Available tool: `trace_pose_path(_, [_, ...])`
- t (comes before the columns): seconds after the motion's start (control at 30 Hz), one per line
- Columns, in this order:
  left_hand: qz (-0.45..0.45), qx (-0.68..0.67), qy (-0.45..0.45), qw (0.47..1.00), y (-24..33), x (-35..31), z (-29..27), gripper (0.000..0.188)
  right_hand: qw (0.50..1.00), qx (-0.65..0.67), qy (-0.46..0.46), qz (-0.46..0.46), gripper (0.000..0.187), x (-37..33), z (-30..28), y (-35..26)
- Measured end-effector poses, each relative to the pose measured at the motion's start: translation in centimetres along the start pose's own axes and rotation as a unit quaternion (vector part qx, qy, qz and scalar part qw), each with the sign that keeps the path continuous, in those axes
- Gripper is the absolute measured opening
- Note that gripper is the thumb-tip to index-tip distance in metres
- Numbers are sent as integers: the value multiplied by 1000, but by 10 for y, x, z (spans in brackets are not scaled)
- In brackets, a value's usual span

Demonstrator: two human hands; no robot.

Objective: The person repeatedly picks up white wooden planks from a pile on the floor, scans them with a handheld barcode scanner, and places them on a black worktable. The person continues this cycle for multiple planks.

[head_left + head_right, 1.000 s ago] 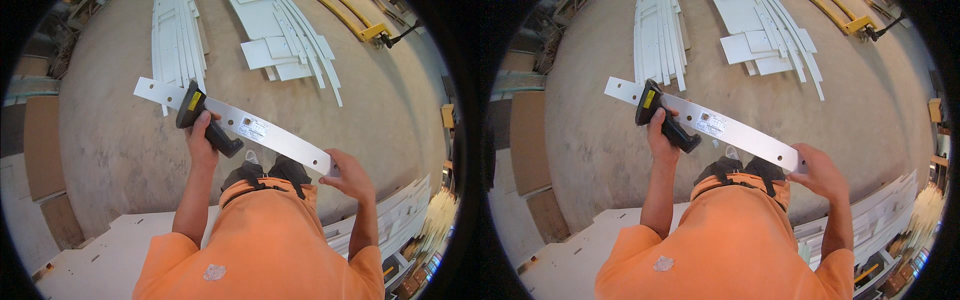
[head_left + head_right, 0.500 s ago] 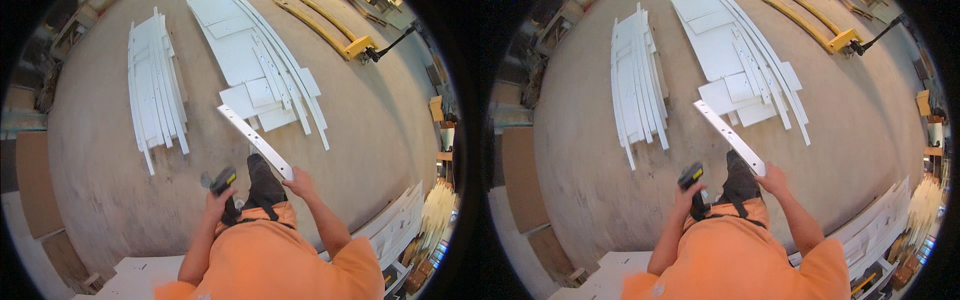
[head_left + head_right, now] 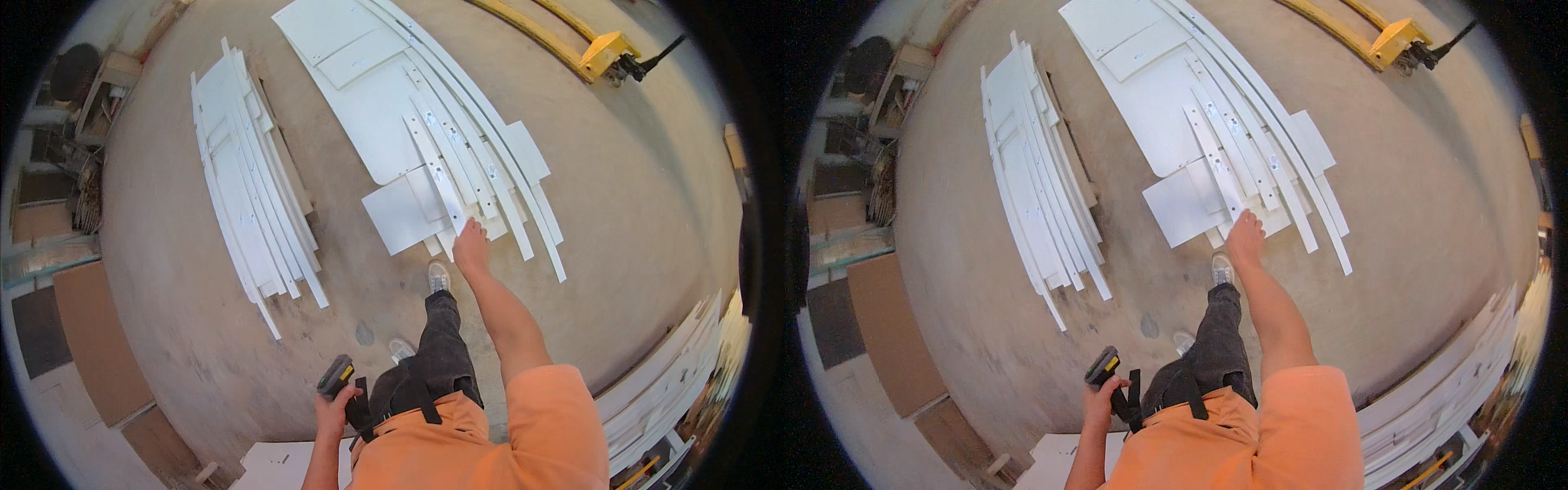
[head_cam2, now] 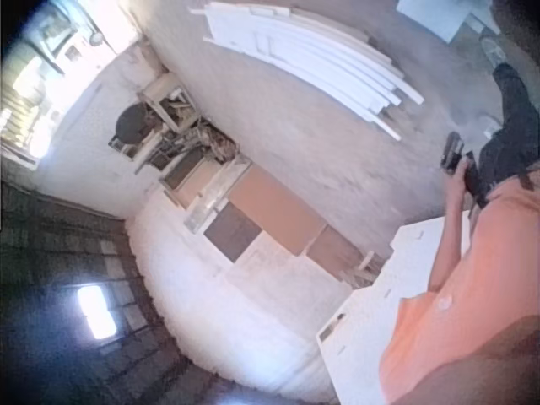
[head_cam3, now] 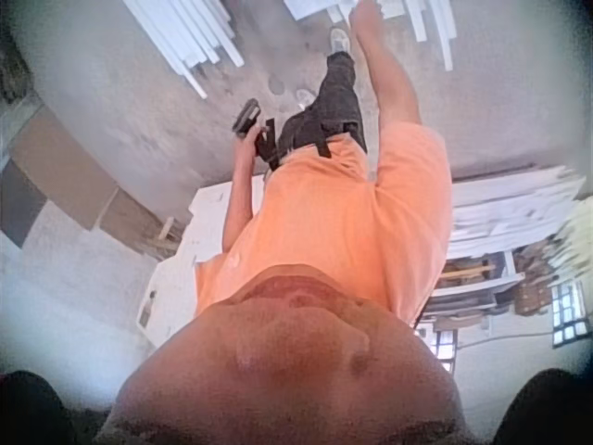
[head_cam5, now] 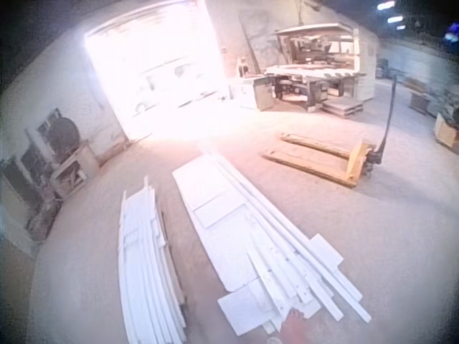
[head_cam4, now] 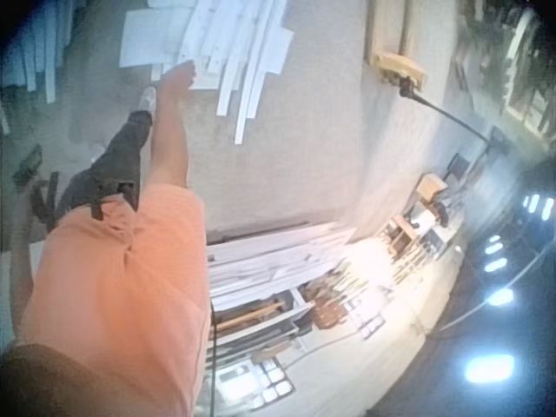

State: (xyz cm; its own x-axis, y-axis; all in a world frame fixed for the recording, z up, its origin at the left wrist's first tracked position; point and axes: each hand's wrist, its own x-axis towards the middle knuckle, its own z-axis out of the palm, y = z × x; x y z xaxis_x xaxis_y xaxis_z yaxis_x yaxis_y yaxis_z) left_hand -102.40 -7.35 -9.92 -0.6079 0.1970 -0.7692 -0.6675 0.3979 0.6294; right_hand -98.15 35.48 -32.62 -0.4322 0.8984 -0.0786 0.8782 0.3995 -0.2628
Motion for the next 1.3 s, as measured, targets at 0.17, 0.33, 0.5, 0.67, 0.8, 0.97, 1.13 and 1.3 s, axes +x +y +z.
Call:
trace_pose_path(0.17, [61, 79, -60, 993, 3, -25, -15, 36, 993, 70, -58, -74, 33, -67, -50, -33])
trace_pose_path(0.33, [140, 164, -182, 959, -36, 5, -23, 31, 985, 144, -93, -20, 33, -216, -66, 22])
trace_pose_path(0.5, [150, 562, -232, 780, -80, 92, -28, 43, 932, 204, -87, 288, 39, -439, -69, 159])
trace_pose_path(0.67, [131, 643, -252, 711, -122, 124, -82, 47, 779, 166, -173, 579, 41, -728, -61, 269])
trace_pose_path(0.8, [169, 656, -119, 726, -173, 107, -80, 34, 745, 217, -125, 618, 42, -871, -31, 303])
trace_pose_path(0.97, [224, 667, -128, 699, -238, 34, 15, 30, 707, 314, -62, 631, 41, -947, 7, 329])
trace_pose_path(1.13, [251, 616, -335, 667, -366, -127, 158, 34, 648, 389, 15, 655, 39, -1016, 4, 438])
trace_pose_path(1.3, [403, 781, -358, 317, -477, -290, 305, 50, 566, 388, 209, 696, 35, -1084, -43, 538])
